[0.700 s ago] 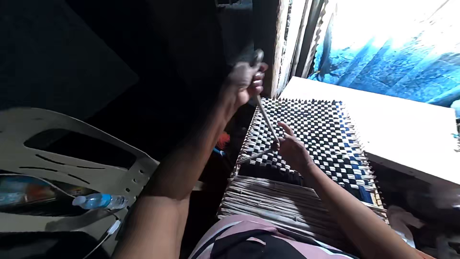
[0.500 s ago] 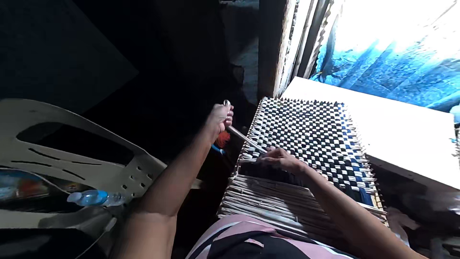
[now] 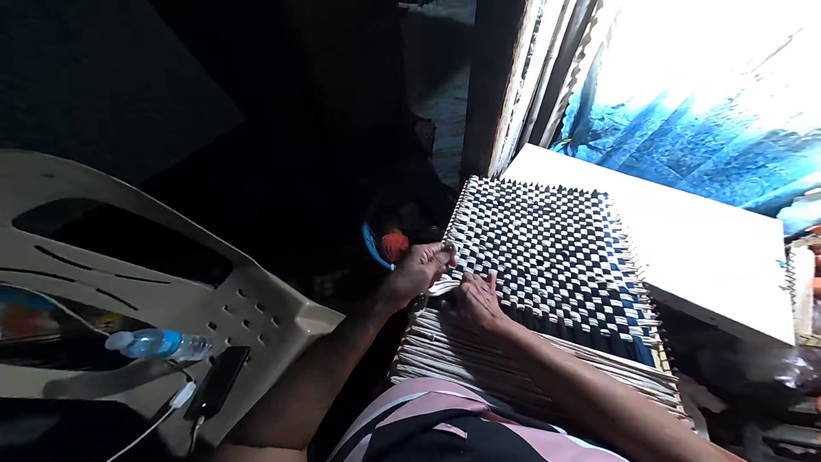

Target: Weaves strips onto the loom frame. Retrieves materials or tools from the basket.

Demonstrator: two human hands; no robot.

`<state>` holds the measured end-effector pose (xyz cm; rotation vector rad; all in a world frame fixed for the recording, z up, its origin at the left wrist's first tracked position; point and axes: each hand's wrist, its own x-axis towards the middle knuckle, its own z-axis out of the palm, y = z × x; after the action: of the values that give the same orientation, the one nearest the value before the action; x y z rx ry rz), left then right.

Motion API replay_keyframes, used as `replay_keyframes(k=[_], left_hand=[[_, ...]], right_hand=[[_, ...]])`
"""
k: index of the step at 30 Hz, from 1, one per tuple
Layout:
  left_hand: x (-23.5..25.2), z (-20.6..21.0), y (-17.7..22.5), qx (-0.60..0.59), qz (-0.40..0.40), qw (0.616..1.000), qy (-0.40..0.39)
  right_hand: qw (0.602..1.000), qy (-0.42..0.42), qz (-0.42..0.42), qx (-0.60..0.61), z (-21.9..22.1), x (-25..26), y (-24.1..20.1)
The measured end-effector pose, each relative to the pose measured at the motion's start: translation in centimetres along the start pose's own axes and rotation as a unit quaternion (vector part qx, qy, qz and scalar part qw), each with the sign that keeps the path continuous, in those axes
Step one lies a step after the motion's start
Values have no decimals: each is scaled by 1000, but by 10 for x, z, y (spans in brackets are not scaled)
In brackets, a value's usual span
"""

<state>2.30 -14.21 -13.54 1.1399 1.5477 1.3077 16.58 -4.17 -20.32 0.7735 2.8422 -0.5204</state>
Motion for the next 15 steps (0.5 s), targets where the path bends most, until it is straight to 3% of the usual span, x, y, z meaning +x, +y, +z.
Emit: replay_keyframes(k=[2,5,9,12,15], left_hand=[[1,2,-10,196,-13,979,-47],[2,13,-11,421,-87,892,-142],[-4,40,-23,552,-91,802,-208],[-5,60,-22,629,-100,735,-234],[-1,66,-21,644,-119,721,-227]], right_hand=[[1000,16,14,9,5,-1,-1],[995,-21,44,92,4,2,10],[976,-79,82,187,2,11,23],[970,-90,60,217,3,11,31],[965,-94,49,241,2,10,32]])
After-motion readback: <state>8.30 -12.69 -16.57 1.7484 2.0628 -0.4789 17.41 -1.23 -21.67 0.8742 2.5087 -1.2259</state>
